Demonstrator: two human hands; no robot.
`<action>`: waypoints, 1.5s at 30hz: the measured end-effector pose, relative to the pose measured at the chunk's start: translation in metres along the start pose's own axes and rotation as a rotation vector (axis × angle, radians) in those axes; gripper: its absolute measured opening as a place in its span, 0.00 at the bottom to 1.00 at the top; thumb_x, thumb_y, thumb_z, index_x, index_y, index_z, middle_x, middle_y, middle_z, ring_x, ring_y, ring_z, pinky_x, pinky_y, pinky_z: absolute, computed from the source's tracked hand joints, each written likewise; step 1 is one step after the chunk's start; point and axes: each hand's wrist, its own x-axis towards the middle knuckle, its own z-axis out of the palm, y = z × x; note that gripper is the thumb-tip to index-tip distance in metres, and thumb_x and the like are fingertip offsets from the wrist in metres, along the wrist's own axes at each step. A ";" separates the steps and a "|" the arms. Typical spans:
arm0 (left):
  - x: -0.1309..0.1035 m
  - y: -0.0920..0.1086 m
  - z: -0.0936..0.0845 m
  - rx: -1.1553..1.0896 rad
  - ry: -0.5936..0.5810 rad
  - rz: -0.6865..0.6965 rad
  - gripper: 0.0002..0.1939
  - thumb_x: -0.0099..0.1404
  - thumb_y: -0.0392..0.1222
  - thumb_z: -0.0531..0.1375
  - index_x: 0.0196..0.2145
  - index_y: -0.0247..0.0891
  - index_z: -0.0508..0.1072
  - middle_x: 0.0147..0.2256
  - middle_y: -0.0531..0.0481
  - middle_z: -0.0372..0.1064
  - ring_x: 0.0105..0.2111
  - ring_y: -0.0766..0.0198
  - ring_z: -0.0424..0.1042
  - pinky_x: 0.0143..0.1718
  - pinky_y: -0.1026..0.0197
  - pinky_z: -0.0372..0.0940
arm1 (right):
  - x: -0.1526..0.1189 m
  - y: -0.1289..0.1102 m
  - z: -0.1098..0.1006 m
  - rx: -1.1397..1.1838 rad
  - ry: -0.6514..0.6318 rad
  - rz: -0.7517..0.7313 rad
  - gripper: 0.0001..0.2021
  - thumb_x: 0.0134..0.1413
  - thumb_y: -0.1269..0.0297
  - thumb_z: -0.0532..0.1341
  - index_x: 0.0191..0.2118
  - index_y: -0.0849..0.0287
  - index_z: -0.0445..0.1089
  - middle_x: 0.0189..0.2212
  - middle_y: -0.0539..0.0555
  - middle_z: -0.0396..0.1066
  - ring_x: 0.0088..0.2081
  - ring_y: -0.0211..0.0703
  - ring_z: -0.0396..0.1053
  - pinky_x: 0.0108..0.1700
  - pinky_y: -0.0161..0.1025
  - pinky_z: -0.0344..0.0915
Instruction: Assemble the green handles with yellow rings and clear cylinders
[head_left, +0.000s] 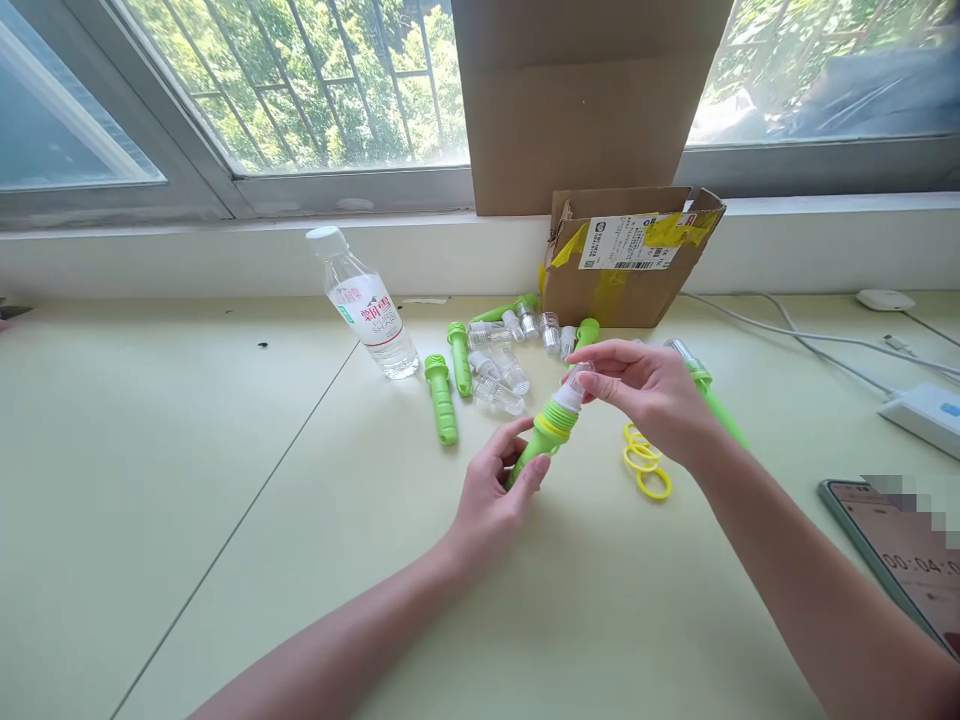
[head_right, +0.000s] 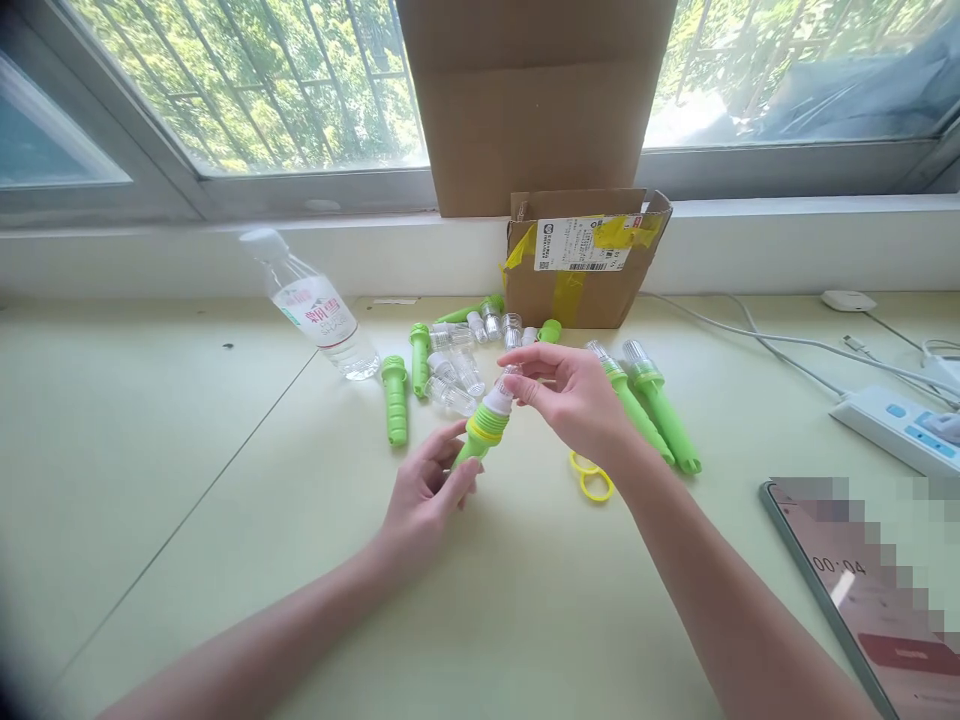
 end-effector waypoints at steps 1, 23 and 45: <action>0.000 0.000 0.000 0.001 -0.011 0.005 0.23 0.64 0.50 0.59 0.55 0.43 0.65 0.34 0.51 0.62 0.28 0.68 0.64 0.27 0.65 0.60 | -0.001 -0.002 0.000 -0.007 -0.004 -0.008 0.13 0.47 0.56 0.68 0.39 0.55 0.76 0.31 0.53 0.76 0.35 0.46 0.74 0.37 0.44 0.74; -0.001 -0.004 0.002 0.113 -0.087 0.196 0.11 0.68 0.48 0.54 0.43 0.39 0.61 0.30 0.52 0.61 0.30 0.64 0.62 0.32 0.61 0.59 | -0.027 -0.044 0.038 -0.168 0.065 -0.305 0.12 0.49 0.64 0.68 0.41 0.48 0.73 0.31 0.48 0.73 0.32 0.40 0.72 0.38 0.42 0.74; 0.009 -0.003 0.005 -0.101 0.056 0.194 0.08 0.68 0.46 0.56 0.39 0.39 0.63 0.37 0.48 0.65 0.42 0.61 0.66 0.41 0.60 0.62 | -0.012 0.064 0.053 -0.763 -0.241 -0.324 0.18 0.58 0.69 0.55 0.53 0.57 0.67 0.57 0.59 0.64 0.55 0.53 0.62 0.55 0.51 0.63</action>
